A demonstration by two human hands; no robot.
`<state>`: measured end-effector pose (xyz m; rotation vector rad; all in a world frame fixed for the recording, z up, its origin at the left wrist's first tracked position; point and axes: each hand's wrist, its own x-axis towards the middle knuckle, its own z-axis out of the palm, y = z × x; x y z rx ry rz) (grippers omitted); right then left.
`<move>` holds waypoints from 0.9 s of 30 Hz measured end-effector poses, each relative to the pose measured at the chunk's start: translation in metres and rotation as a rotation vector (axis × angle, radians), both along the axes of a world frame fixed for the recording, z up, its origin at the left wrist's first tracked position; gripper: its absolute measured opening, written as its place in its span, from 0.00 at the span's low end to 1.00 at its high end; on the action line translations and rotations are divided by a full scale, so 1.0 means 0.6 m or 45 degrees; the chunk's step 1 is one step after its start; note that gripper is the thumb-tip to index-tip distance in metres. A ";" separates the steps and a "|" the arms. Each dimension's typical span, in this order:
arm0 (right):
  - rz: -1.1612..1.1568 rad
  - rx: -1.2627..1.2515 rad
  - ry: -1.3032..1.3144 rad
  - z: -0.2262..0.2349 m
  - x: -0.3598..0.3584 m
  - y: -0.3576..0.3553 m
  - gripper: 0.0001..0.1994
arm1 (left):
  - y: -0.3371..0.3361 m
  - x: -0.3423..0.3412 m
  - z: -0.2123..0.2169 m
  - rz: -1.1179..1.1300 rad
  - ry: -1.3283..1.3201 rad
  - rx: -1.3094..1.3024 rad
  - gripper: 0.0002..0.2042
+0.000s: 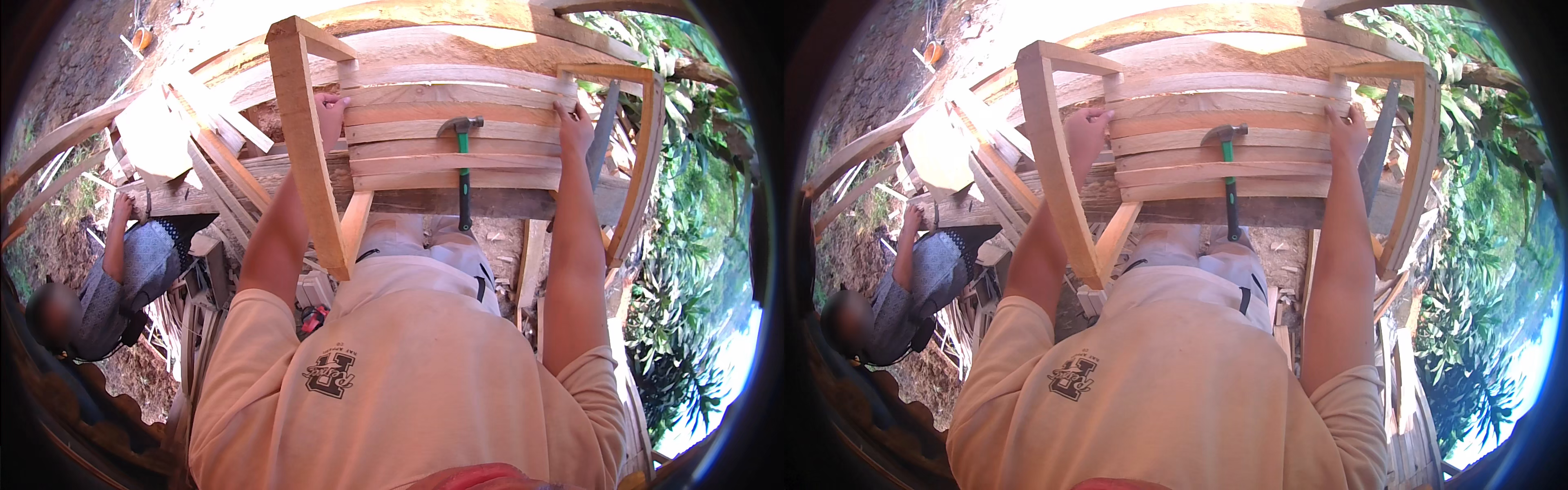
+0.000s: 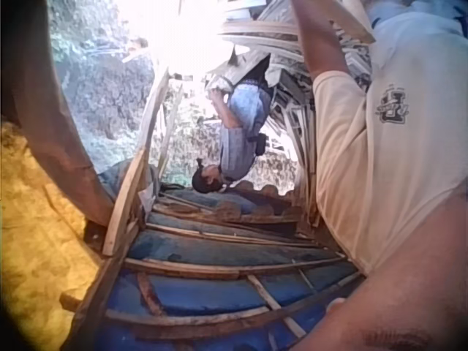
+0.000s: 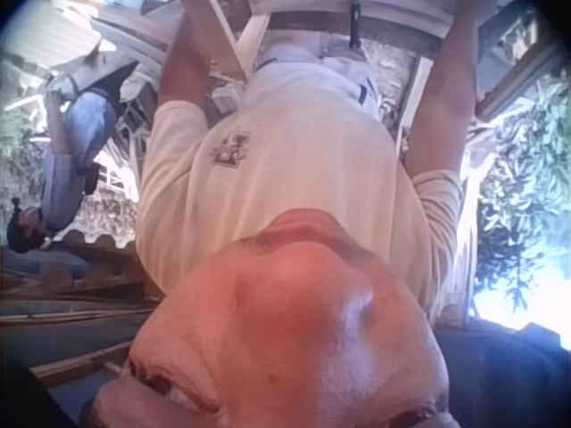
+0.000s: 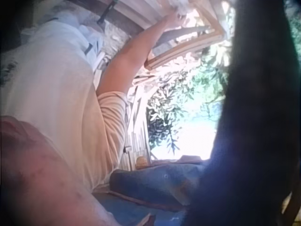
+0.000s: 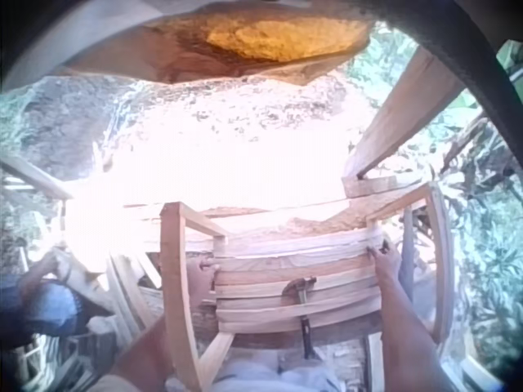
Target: The person assembles a wooden chair by securing slats to a frame using a hammer and nails. They repeatedly position the wooden slats, align them with the frame, and hammer nails to fasten them in place. The person also picks up nails from a pile of wood scraps on the ground during the process.
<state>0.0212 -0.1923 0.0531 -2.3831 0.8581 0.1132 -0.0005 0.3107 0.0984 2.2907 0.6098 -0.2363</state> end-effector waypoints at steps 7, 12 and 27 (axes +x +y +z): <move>0.086 -0.198 -0.043 -0.032 0.001 -0.012 0.40 | 0.002 0.012 0.024 -0.068 0.147 0.056 0.19; 0.070 -0.116 -0.013 -0.026 -0.001 -0.016 0.38 | 0.003 0.018 0.023 -0.104 0.262 0.021 0.18; 0.003 -0.107 0.046 0.008 0.004 -0.012 0.29 | 0.001 0.005 -0.015 -0.237 0.105 0.332 0.19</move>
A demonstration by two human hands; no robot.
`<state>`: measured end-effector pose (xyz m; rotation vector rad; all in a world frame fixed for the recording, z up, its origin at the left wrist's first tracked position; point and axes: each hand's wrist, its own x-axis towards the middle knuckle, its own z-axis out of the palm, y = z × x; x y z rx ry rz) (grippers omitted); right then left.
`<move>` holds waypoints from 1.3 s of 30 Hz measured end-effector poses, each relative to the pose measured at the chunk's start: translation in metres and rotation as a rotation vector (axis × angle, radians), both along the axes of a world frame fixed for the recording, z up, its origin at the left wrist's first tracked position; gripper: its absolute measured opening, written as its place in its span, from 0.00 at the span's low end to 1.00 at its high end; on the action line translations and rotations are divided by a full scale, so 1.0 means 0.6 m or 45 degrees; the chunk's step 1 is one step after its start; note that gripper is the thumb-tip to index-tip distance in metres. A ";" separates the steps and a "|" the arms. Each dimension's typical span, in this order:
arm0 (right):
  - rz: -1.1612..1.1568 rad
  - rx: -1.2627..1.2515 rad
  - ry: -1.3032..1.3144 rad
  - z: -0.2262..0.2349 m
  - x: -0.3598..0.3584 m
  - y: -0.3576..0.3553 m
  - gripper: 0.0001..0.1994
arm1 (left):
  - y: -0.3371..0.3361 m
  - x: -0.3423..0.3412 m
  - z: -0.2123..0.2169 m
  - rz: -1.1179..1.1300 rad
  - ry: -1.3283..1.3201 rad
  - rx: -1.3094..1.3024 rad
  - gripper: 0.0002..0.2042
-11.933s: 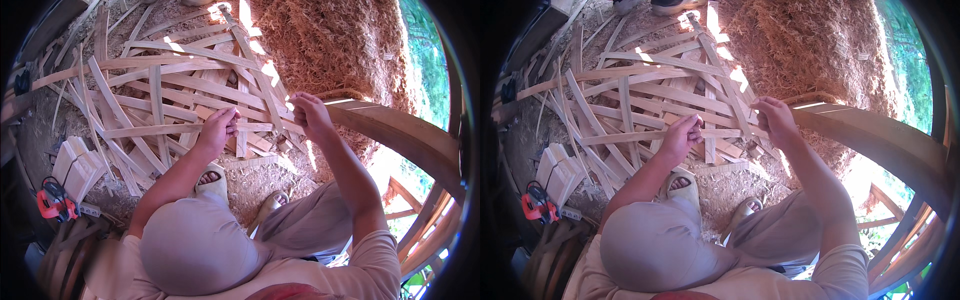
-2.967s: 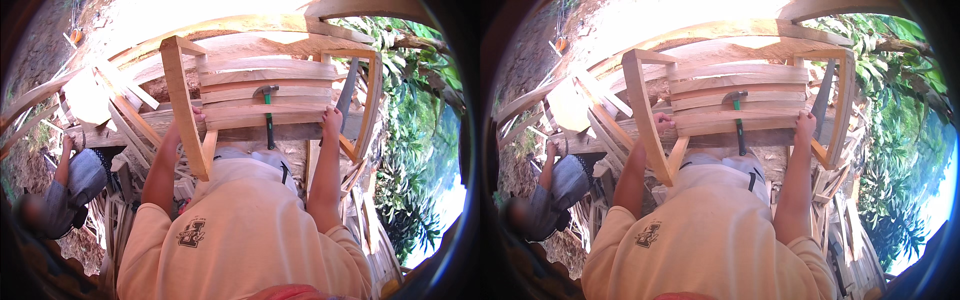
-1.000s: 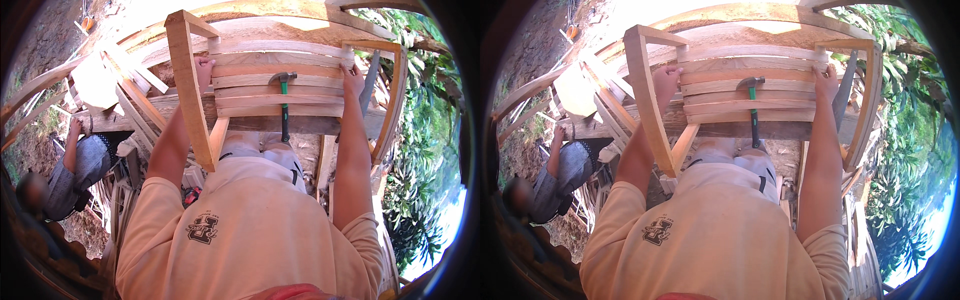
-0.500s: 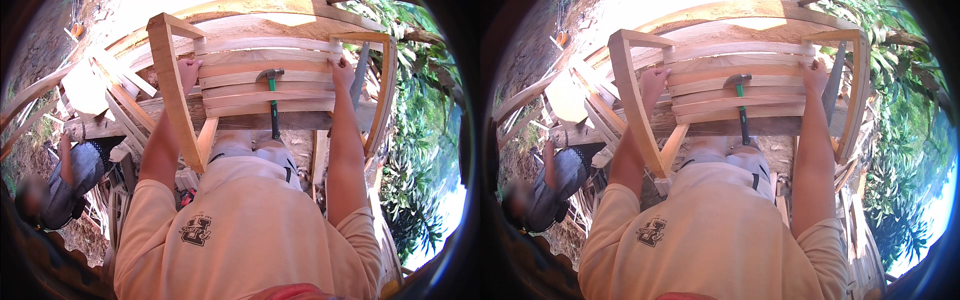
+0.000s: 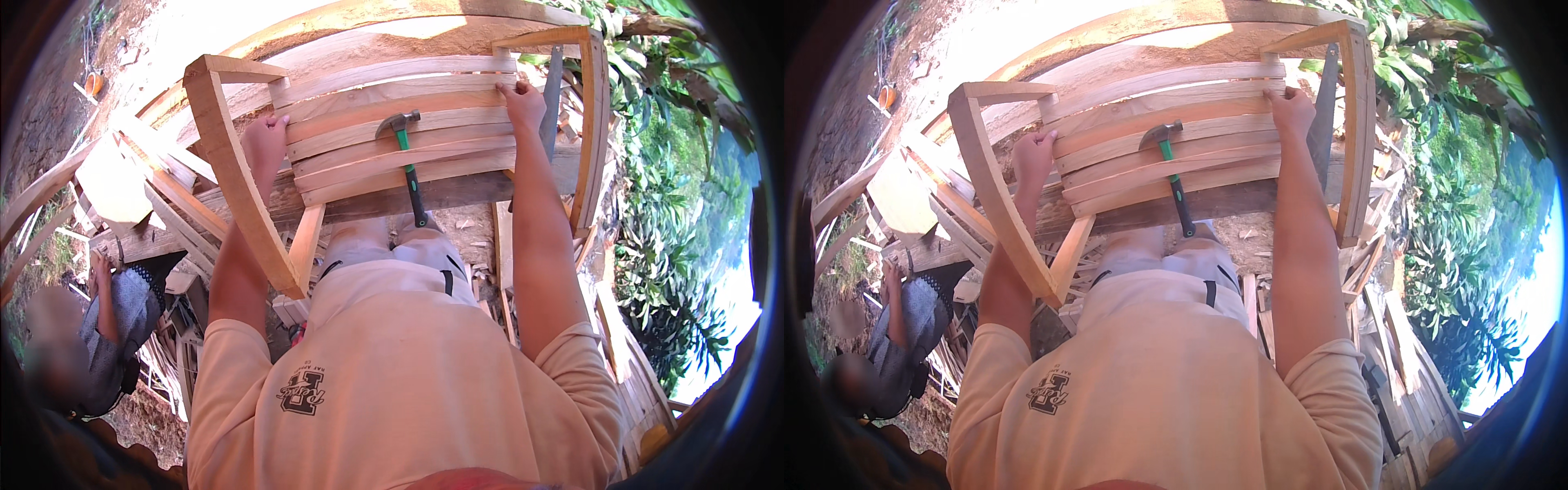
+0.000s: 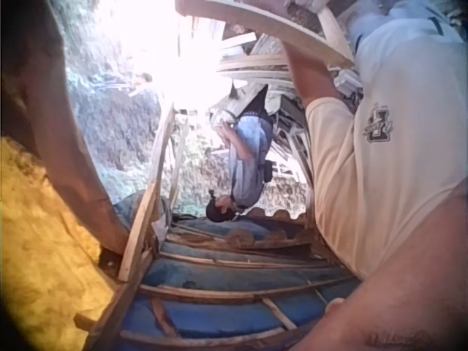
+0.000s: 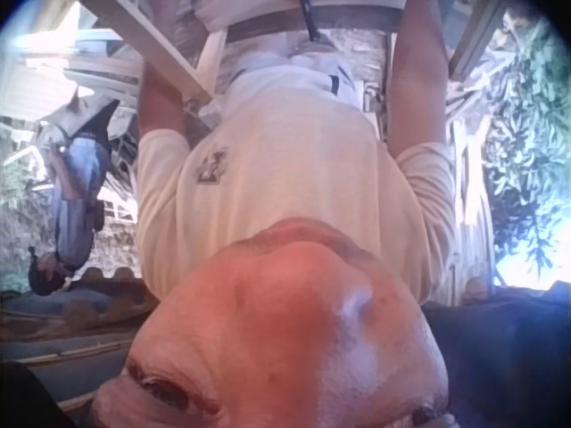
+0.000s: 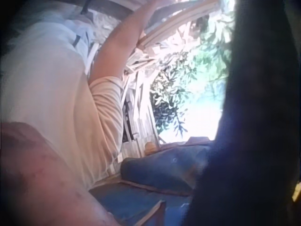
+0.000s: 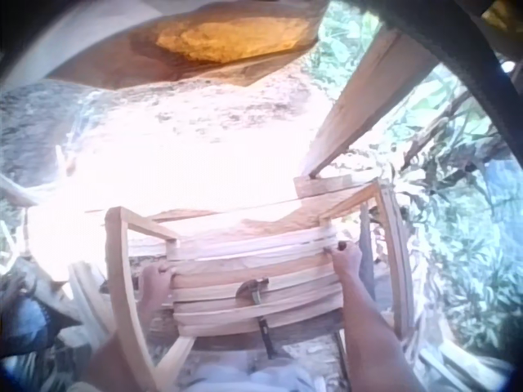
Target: The person assembles a wooden chair by securing slats to a frame using a hammer and nails. They repeatedly position the wooden slats, align them with the frame, and hammer nails to fasten them in place. The person also picks up nails from a pile of wood scraps on the ground during the process.
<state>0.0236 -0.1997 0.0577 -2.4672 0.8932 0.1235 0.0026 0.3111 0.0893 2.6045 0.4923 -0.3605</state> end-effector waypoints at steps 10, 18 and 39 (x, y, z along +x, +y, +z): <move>0.048 -0.129 0.108 -0.014 0.008 -0.008 0.34 | -0.002 0.018 0.020 0.062 0.121 -0.106 0.18; 0.097 -0.137 -0.032 -0.026 0.071 -0.010 0.41 | -0.006 0.018 0.026 -0.063 -0.170 0.076 0.33; 0.241 -0.217 0.016 -0.028 0.075 -0.001 0.42 | -0.001 0.042 0.052 -0.270 0.081 0.061 0.18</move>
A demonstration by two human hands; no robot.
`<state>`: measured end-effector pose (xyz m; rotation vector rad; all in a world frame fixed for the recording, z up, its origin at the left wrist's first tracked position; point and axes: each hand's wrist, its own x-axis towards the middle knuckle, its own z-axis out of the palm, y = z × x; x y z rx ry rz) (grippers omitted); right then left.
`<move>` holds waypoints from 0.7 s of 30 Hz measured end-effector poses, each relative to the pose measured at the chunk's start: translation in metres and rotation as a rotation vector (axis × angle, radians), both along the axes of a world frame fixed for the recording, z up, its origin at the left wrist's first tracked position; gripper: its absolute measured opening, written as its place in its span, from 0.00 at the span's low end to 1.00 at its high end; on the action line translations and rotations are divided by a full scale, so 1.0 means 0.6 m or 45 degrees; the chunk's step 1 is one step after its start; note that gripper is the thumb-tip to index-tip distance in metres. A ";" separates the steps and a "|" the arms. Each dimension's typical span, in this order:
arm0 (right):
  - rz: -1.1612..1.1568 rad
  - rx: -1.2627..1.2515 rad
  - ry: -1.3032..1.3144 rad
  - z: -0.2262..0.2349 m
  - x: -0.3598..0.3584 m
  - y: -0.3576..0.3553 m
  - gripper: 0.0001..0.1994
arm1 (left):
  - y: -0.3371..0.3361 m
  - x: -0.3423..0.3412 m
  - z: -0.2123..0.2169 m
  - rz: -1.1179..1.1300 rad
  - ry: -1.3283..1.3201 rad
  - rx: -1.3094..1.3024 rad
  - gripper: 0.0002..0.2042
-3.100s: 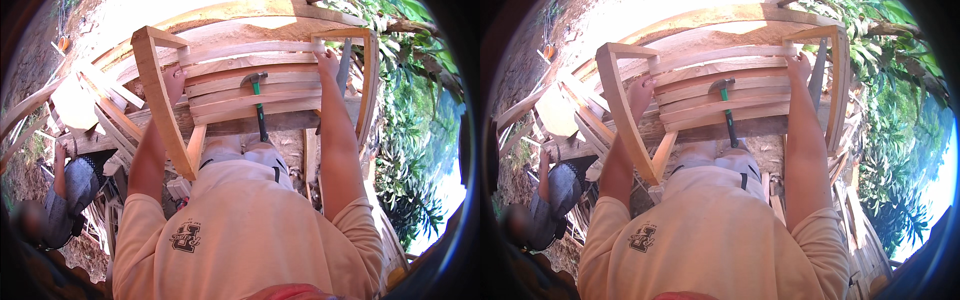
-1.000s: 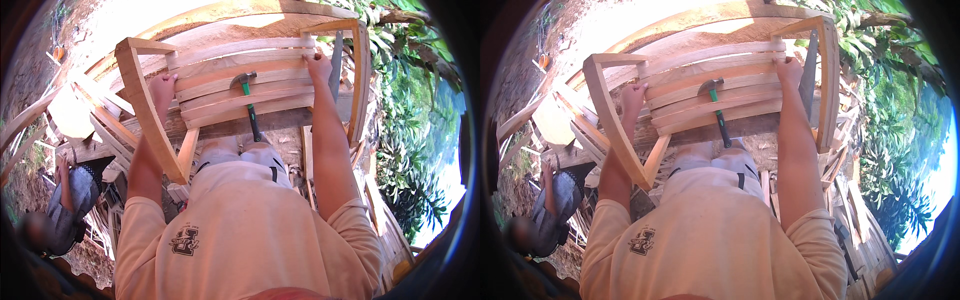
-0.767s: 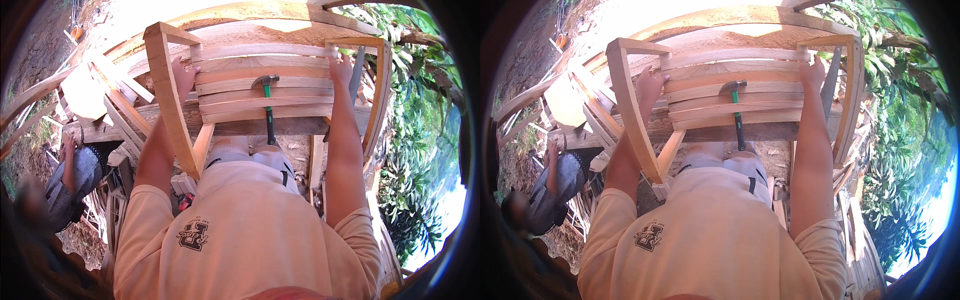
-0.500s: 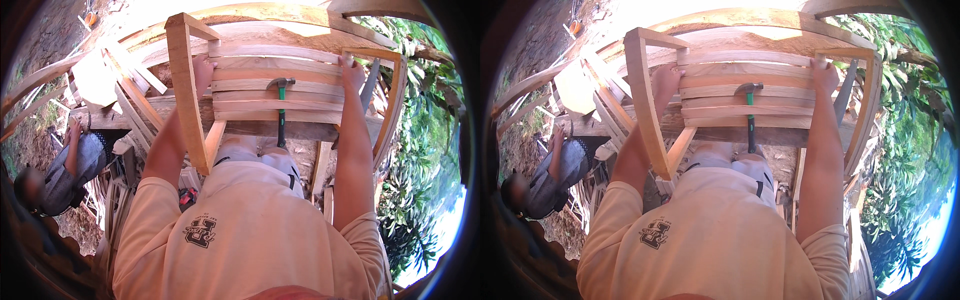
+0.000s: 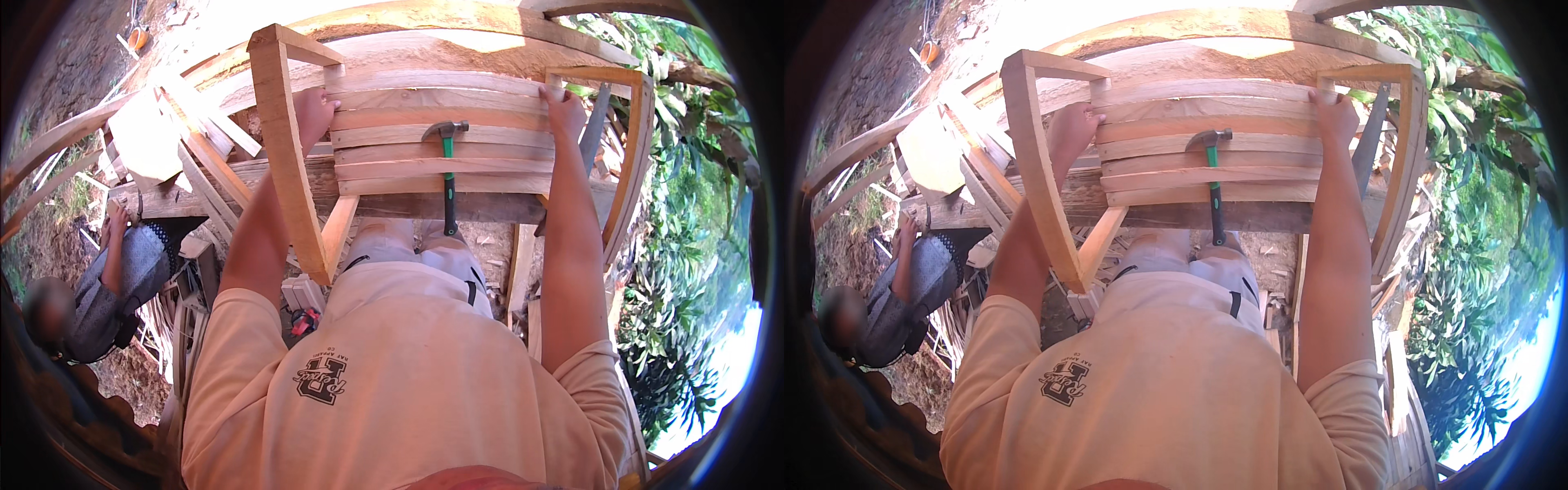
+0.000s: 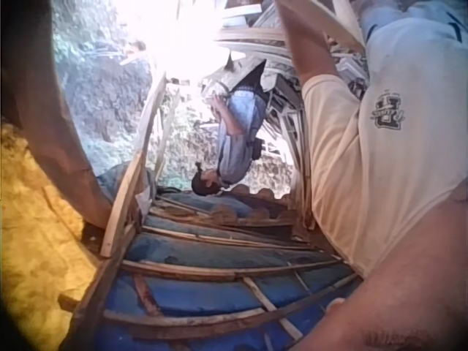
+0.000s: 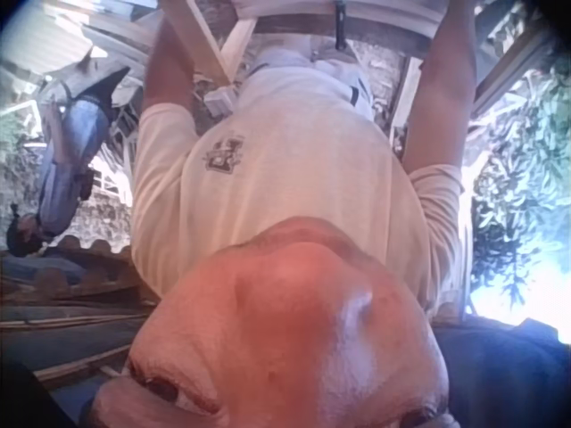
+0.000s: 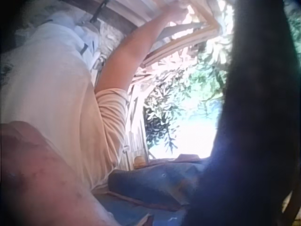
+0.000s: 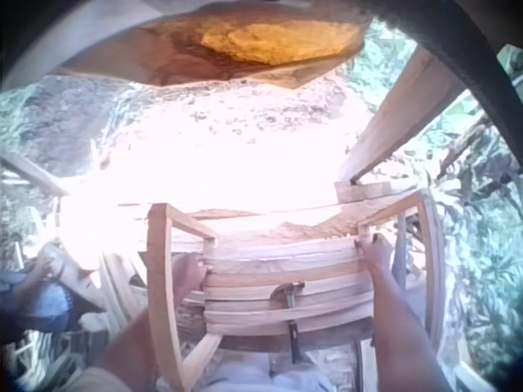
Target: The person assembles a wooden chair by securing slats to a frame using a hammer and nails. They repeatedly position the wooden slats, align them with the frame, and hammer nails to fasten them in place. The person also picks up nails from a pile of wood scraps on the ground during the process.
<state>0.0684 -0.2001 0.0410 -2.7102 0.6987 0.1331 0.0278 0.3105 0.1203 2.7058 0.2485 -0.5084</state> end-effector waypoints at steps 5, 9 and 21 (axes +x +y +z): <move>0.044 -0.053 0.117 0.014 0.009 -0.001 0.43 | 0.008 0.006 -0.003 -0.112 -0.011 0.013 0.17; -0.039 -0.160 0.095 0.034 -0.006 0.025 0.41 | 0.002 0.005 -0.007 -0.099 -0.076 -0.041 0.17; 0.723 -0.051 -0.092 0.140 -0.311 0.215 0.25 | 0.029 -0.015 -0.092 0.177 -0.108 -0.227 0.16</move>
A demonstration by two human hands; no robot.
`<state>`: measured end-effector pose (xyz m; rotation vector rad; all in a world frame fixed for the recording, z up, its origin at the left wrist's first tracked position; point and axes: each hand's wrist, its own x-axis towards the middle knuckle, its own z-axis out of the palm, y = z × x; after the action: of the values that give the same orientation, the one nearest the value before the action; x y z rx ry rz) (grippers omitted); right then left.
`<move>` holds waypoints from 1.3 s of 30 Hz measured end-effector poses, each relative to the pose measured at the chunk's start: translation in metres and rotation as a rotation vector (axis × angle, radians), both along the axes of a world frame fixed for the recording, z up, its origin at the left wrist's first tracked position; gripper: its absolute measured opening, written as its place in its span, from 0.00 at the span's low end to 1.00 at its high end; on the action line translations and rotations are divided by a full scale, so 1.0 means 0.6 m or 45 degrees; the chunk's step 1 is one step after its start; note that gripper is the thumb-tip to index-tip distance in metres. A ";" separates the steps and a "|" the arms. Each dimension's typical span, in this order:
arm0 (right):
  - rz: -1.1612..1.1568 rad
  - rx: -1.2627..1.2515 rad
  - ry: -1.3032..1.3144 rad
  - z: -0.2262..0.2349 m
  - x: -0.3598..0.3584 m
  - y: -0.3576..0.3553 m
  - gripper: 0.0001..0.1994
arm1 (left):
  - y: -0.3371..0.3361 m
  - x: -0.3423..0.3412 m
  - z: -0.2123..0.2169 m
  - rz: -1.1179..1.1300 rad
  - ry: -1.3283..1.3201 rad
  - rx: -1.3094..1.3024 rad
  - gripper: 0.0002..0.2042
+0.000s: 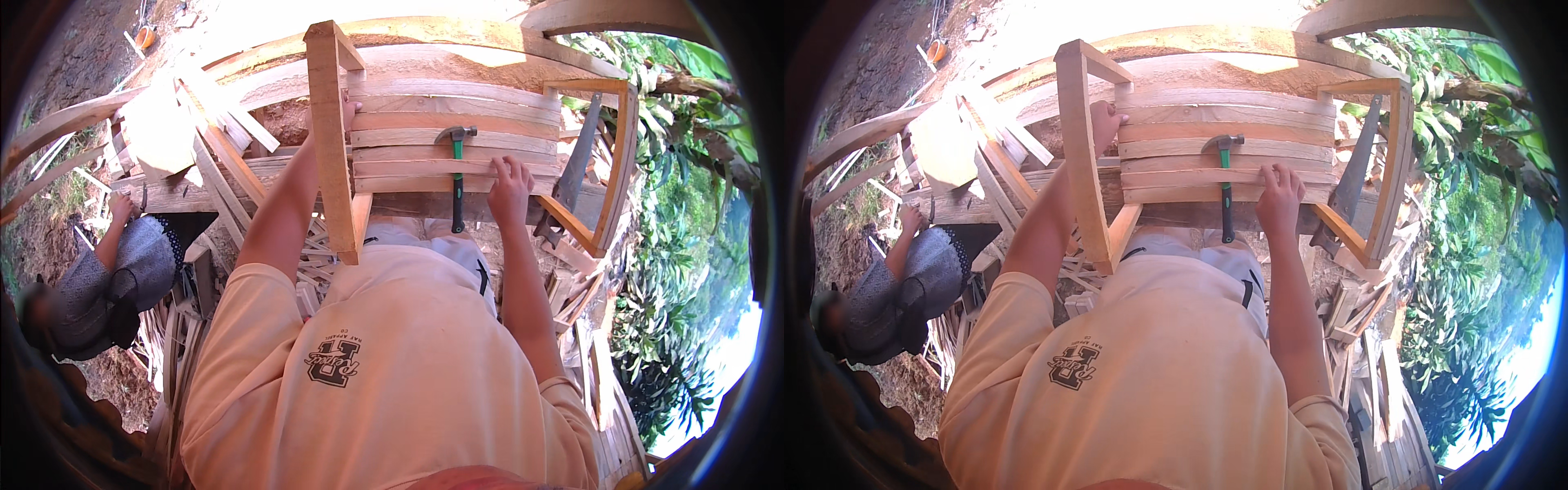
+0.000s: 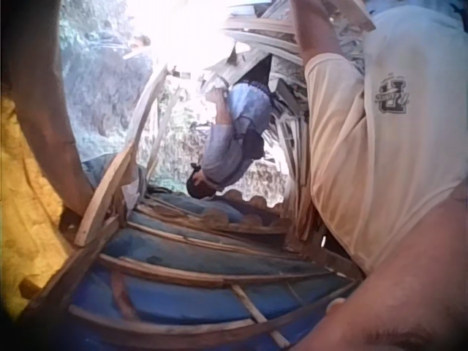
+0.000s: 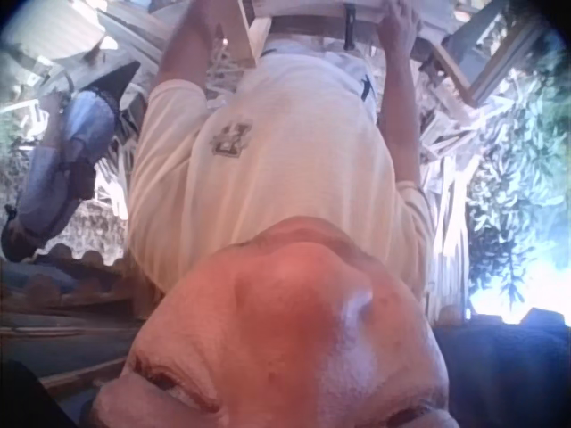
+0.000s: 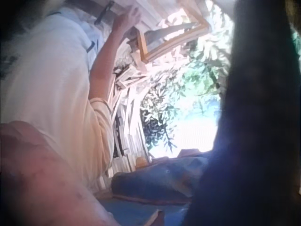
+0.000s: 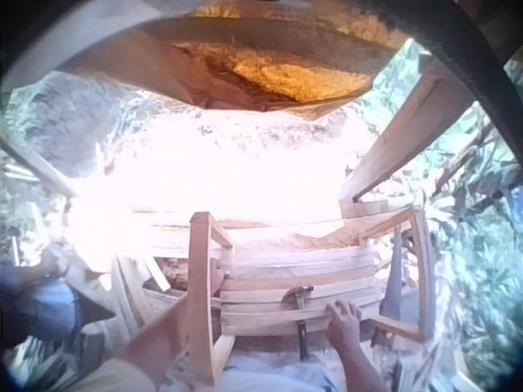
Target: The person assembles a wooden chair by securing slats to a frame using a hammer and nails. They repeatedly position the wooden slats, align them with the frame, and hammer nails to fasten them in place. The person also picks up nails from a pile of wood scraps on the ground during the process.
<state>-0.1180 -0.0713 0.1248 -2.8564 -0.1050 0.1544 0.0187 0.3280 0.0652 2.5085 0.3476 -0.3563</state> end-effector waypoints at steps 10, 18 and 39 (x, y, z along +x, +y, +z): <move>0.187 -0.021 -0.040 -0.005 0.022 -0.007 0.13 | 0.051 0.000 -0.075 0.229 0.426 0.071 0.27; 0.249 -0.033 0.238 0.053 0.035 -0.045 0.14 | -0.006 0.000 0.083 0.238 0.435 0.064 0.26; 0.161 0.198 -0.180 -0.067 0.318 0.008 0.18 | 0.003 0.001 0.032 0.257 -0.294 -0.301 0.24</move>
<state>0.0728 -0.0666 0.0848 -2.7024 -0.3126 -0.0302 0.0190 0.3297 0.0844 2.2298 0.4341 -0.0236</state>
